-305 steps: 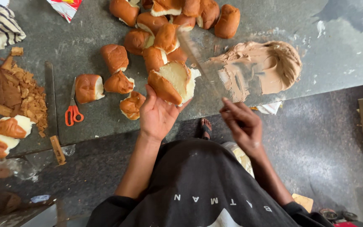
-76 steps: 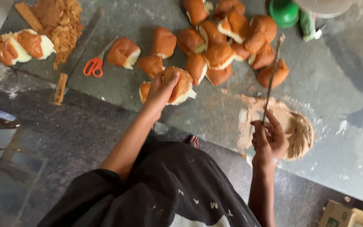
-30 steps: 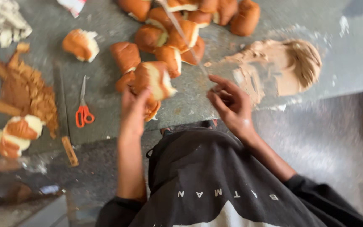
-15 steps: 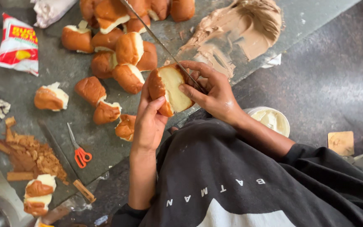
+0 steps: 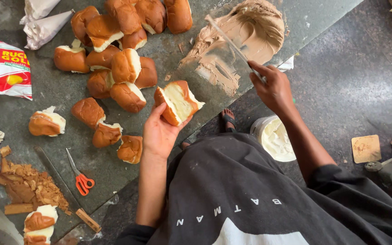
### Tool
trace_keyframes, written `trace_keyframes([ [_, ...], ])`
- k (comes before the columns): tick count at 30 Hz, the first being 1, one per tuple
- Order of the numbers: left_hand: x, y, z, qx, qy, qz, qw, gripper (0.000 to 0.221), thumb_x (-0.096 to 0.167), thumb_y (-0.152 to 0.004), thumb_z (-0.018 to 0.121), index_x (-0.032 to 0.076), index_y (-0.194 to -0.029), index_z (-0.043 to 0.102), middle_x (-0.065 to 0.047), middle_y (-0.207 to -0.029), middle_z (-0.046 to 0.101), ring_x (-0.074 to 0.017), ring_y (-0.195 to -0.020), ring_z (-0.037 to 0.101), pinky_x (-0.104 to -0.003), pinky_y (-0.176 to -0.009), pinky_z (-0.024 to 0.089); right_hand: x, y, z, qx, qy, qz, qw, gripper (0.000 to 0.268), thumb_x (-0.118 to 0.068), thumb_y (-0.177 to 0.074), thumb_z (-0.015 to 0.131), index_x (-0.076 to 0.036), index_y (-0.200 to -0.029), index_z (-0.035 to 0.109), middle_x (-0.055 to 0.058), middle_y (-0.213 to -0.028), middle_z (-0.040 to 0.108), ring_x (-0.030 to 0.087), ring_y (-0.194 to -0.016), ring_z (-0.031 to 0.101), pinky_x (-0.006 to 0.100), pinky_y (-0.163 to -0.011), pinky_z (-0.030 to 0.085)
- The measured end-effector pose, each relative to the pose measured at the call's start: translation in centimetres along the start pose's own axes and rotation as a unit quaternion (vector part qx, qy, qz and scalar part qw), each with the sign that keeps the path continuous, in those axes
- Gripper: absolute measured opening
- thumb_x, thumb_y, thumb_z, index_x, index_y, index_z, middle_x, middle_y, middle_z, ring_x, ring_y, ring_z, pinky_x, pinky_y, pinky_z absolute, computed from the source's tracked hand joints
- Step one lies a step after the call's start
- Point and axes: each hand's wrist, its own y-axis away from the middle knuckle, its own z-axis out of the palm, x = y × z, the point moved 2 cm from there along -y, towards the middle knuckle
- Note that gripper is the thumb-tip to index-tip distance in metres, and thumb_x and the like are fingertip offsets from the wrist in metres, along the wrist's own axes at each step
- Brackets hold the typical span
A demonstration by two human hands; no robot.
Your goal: The person spreads a brown paste onto the inside of sliced bread rolls using a long metal spatula, handling each roll one at a time.
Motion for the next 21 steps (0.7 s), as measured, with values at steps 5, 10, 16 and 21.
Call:
trace_keyframes([
  [5,1.2,-0.3,-0.7,-0.007,0.015,0.018,1.0,0.052,0.02,-0.1,0.055,0.008,-0.149,0.043,-0.012,-0.155,0.048,-0.0339,-0.144,0.046,-0.063,-0.113,0.042,2.5,-2.1,5.5,-0.011,0.122,-0.032,0.992,0.033,-0.019,-0.105,0.065,-0.025,-0.136,0.071,0.014,-0.087,0.065,0.03,-0.069,0.063,0.045,-0.059,0.05],
  [10,2.6,0.4,-1.9,-0.023,0.044,0.064,0.997,0.053,0.021,-0.101,0.056,0.007,-0.151,0.044,-0.012,-0.155,0.049,-0.0342,-0.144,0.047,-0.065,-0.115,0.039,4.1,1.8,9.1,-0.05,0.123,-0.075,0.988,0.036,-0.017,-0.105,0.061,-0.021,-0.14,0.07,0.01,-0.09,0.063,0.025,-0.073,0.061,0.042,-0.064,0.05],
  [16,3.2,2.3,-4.7,0.005,0.046,0.111,0.993,0.054,0.019,-0.1,0.056,0.01,-0.152,0.042,-0.009,-0.155,0.048,-0.0334,-0.144,0.047,-0.067,-0.114,0.04,0.0,4.1,6.4,-0.297,-0.362,0.195,0.862,0.047,-0.023,-0.104,0.057,-0.001,-0.146,0.058,-0.001,-0.079,0.055,0.007,-0.064,0.047,0.025,-0.055,0.039],
  [21,4.0,3.1,-4.3,-0.04,0.043,0.109,0.992,0.056,0.021,-0.102,0.056,0.011,-0.155,0.039,-0.01,-0.156,0.047,-0.0346,-0.145,0.045,-0.068,-0.115,0.039,-5.2,3.1,3.7,-0.309,-0.449,0.133,0.828,0.047,-0.019,-0.103,0.058,0.001,-0.146,0.057,-0.002,-0.084,0.061,0.005,-0.063,0.044,0.023,-0.052,0.037],
])
